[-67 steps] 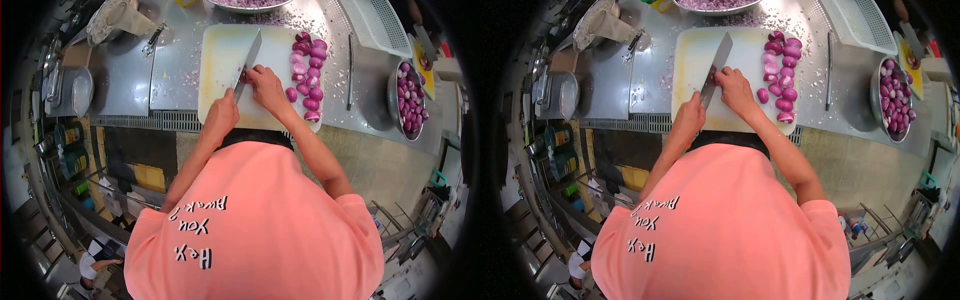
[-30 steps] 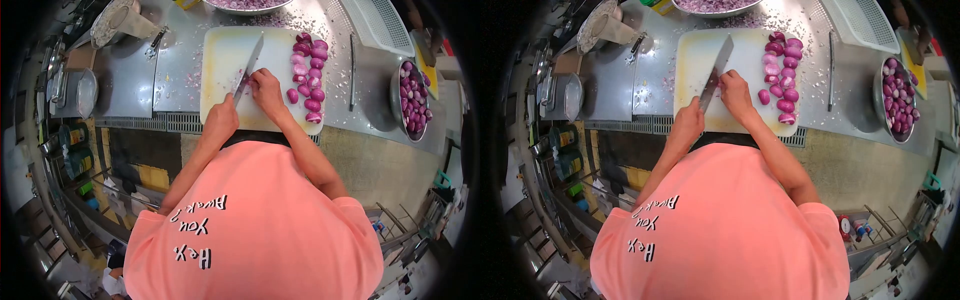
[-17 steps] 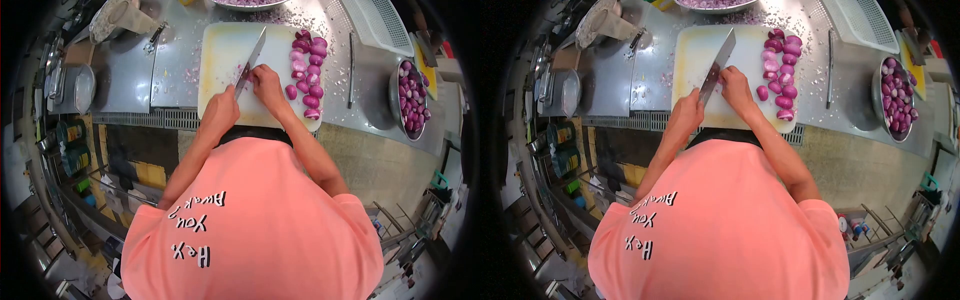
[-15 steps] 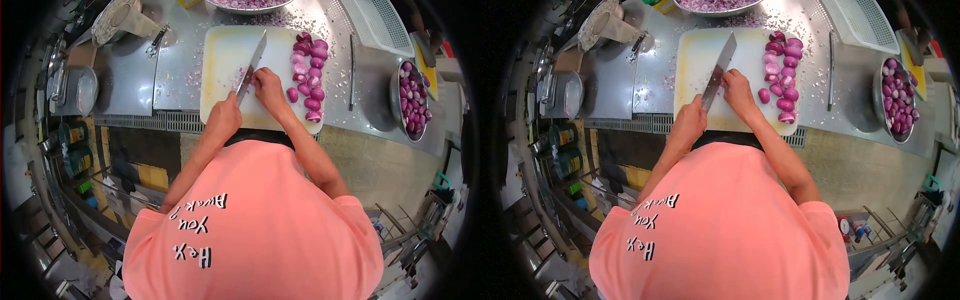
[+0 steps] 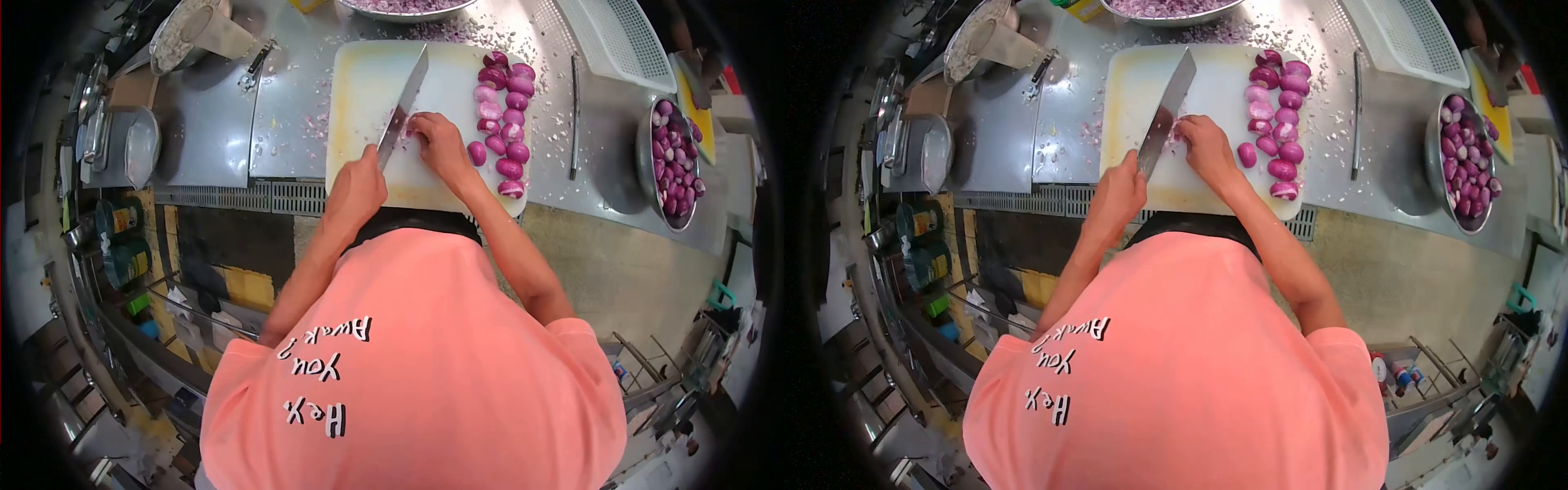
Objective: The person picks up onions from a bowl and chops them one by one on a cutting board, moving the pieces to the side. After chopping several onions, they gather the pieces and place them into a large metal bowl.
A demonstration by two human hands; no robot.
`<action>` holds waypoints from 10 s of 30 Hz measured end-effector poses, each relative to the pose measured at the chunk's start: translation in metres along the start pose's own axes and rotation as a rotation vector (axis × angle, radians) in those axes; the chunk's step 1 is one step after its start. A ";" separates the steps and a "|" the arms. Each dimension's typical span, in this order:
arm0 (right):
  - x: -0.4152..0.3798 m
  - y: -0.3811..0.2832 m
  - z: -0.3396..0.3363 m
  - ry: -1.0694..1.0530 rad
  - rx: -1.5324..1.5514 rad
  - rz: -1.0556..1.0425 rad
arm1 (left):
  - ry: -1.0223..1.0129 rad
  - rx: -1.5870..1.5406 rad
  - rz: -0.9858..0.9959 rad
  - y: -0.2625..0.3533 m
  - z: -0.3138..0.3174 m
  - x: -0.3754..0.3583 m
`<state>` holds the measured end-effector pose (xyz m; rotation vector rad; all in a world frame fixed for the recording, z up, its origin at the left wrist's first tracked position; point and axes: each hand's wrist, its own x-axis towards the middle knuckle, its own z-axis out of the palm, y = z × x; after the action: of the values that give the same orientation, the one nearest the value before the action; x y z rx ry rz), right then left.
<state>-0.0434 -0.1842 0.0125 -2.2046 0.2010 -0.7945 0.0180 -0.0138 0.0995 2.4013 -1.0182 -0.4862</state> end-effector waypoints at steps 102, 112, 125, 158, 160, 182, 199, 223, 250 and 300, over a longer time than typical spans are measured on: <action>-0.010 -0.007 0.008 0.095 -0.182 0.082 | -0.140 0.019 -0.031 -0.004 -0.012 -0.024; -0.015 -0.007 0.011 0.100 -0.143 0.121 | -0.127 0.077 0.035 -0.011 -0.006 -0.026; -0.019 -0.003 0.007 0.116 -0.115 0.124 | -0.107 0.032 0.072 -0.006 -0.006 -0.035; -0.016 -0.003 0.001 0.020 -0.064 0.228 | -0.107 0.013 0.015 -0.004 0.002 -0.014; -0.006 -0.001 -0.001 0.030 -0.057 0.162 | -0.040 -0.021 0.036 0.001 -0.010 -0.020; -0.022 -0.008 -0.003 -0.073 -0.159 0.284 | -0.156 -0.074 -0.118 0.015 0.013 0.013; -0.014 -0.006 -0.025 -0.105 -0.108 0.295 | -0.094 -0.083 -0.024 0.021 0.011 0.019; -0.009 -0.013 -0.014 -0.159 -0.185 0.208 | -0.035 -0.018 -0.048 -0.018 0.019 0.004; -0.013 -0.016 -0.010 -0.145 -0.154 0.187 | -0.069 -0.050 0.018 0.015 -0.005 -0.009; -0.390 -0.014 -0.124 0.164 0.486 1.734 | -0.125 0.000 -0.077 0.002 0.010 -0.009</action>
<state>-0.4286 -0.1040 -0.1007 -0.8452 1.5052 0.0428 0.0060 -0.0112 0.0937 2.4430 -0.9803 -0.6704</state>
